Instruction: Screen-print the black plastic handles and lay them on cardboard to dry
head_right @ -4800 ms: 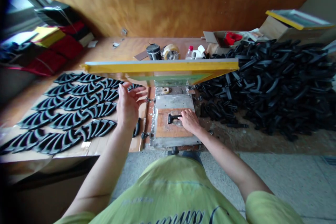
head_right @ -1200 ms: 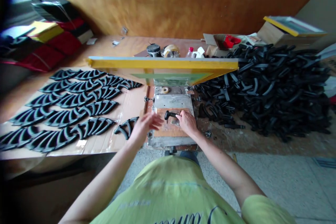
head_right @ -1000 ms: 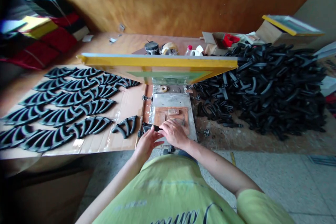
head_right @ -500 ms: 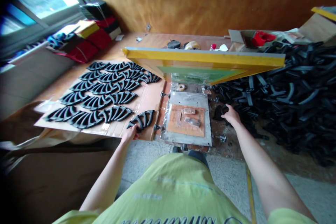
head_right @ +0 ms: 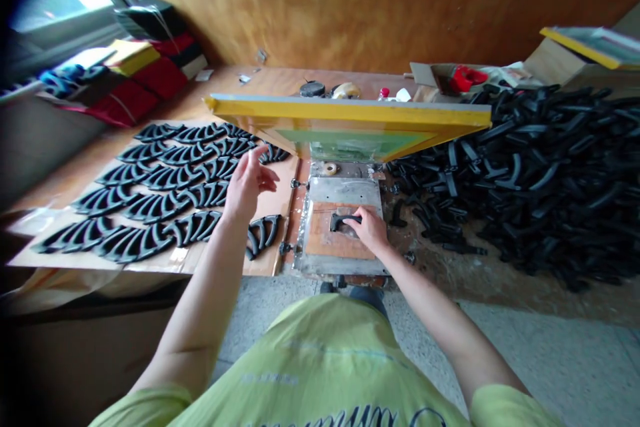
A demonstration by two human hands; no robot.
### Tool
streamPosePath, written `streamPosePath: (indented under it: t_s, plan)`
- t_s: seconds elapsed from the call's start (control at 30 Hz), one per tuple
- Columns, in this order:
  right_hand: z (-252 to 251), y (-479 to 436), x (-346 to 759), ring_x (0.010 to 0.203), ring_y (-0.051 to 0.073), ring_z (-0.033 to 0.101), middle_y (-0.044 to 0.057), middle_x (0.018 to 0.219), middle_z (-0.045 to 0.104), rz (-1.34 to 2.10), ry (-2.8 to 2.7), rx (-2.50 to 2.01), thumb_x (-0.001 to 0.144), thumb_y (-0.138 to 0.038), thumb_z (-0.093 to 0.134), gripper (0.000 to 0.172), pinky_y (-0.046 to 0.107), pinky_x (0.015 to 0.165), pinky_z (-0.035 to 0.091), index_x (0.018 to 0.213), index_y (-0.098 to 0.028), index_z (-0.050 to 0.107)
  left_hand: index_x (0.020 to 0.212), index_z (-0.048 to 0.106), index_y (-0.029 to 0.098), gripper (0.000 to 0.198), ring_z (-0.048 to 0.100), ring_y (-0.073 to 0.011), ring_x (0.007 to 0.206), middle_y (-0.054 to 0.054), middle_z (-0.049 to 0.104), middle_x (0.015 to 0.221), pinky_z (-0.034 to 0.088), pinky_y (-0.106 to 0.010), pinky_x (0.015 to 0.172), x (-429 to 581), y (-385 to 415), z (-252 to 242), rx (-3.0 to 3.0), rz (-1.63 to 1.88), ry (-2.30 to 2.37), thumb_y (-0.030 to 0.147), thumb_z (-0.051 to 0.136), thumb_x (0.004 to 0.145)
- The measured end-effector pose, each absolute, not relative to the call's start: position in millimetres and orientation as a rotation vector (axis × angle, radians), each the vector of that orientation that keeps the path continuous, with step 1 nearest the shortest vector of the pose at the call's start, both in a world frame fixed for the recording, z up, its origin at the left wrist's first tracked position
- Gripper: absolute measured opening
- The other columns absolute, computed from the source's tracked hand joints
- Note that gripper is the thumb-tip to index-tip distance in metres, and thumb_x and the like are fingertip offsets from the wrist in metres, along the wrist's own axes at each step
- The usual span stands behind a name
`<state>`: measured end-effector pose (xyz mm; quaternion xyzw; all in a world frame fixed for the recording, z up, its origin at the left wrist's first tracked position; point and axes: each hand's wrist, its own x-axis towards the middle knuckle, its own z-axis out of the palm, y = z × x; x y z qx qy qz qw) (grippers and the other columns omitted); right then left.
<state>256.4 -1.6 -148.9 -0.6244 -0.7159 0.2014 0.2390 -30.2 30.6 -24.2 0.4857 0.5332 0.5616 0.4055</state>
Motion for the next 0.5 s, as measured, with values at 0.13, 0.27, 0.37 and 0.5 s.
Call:
streamPosePath:
  t_s: [0.13, 0.27, 0.37, 0.5]
  plan:
    - [-154.0, -10.4, 248.7, 0.092, 0.024, 0.067, 0.009, 0.091, 0.071, 0.28, -2.123, -1.686, 0.083, -0.042, 0.071, 0.024, 0.035, 0.081, 0.051, 0.084, -0.02, 0.062, 0.117, 0.061, 0.019, 0.063, 0.053, -0.0097, 0.045, 0.0, 0.061, 0.061, 0.045, -0.021, 0.048, 7.7, 39.0, 22.8, 1.248, 1.562, 1.125, 0.07, 0.031, 0.094]
    - [-139.7, -6.9, 281.9, 0.087, 0.022, 0.066, 0.008, 0.087, 0.071, 0.232, -2.031, -1.706, 0.084, -0.039, 0.07, 0.022, 0.034, 0.079, 0.055, 0.088, -0.018, 0.067, 0.105, 0.068, 0.017, 0.065, 0.057, -0.0124, 0.051, -0.002, 0.061, 0.061, 0.046, -0.023, 0.049, 1.1, 0.5, 15.9, 1.184, 1.491, 1.168, 0.07, 0.032, 0.093]
    - [-121.1, 10.3, 320.9, 0.078, 0.018, 0.065, 0.004, 0.074, 0.068, 0.19, -1.823, -1.822, 0.093, -0.032, 0.053, 0.022, 0.028, 0.069, 0.056, 0.085, -0.019, 0.068, 0.103, 0.071, 0.017, 0.06, 0.056, -0.0126, 0.053, -0.002, 0.063, 0.065, 0.043, -0.023, 0.046, -11.8, -38.6, -19.5, 1.046, 1.247, 1.267, 0.069, 0.043, 0.09]
    - [-88.4, 42.8, 327.5, 0.08, 0.019, 0.065, 0.009, 0.098, 0.068, 0.168, -1.764, -1.698, 0.09, -0.032, 0.058, 0.025, 0.034, 0.077, 0.057, 0.106, -0.016, 0.068, 0.134, 0.059, 0.018, 0.067, 0.059, -0.0135, 0.058, -0.001, 0.067, 0.072, 0.042, -0.021, 0.048, -15.7, -68.3, -87.1, 0.91, 0.984, 1.358, 0.058, 0.066, 0.08]
